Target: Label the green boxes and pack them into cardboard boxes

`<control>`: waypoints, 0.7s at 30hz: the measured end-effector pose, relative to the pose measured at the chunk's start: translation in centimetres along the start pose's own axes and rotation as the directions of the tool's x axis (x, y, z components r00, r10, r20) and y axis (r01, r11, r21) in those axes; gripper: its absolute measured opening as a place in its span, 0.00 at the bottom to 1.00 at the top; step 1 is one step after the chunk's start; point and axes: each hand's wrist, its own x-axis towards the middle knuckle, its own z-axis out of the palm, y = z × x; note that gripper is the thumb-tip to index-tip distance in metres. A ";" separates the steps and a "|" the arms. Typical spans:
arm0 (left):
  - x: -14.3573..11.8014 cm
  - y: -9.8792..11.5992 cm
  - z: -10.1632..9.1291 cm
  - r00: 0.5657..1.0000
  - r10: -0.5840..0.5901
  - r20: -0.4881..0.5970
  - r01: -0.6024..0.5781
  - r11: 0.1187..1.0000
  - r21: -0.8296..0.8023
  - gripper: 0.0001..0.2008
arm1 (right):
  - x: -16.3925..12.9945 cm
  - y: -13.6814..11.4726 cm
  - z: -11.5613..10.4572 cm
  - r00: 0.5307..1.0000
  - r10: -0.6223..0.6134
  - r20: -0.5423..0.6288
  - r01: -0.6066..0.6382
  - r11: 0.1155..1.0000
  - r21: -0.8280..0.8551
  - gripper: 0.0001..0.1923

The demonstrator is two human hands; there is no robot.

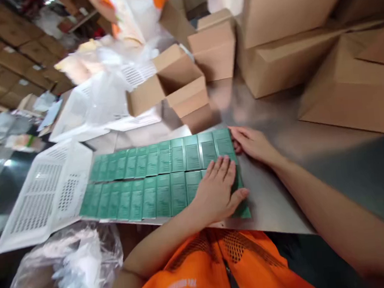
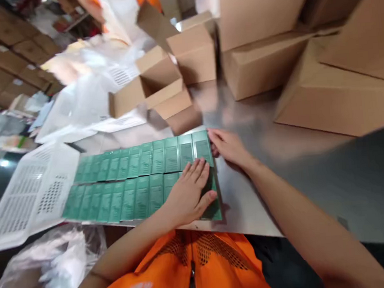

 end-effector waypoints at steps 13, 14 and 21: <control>-21.4 -29.0 -7.7 0.318 -0.833 -0.452 0.816 0.483 -0.317 0.24 | -0.9 1.5 2.4 0.969 -0.246 -0.013 0.184 0.760 -0.623 0.44; -22.7 -30.4 -7.7 0.301 -0.852 -0.428 0.824 0.459 -0.333 0.23 | -1.0 1.5 2.6 0.968 -0.251 -0.015 0.185 0.751 -0.634 0.45; -27.0 -35.6 -6.3 0.329 -0.871 -0.365 0.791 0.465 -0.397 0.30 | -4.7 1.4 3.7 0.971 -0.194 -0.141 0.075 0.805 -0.589 0.43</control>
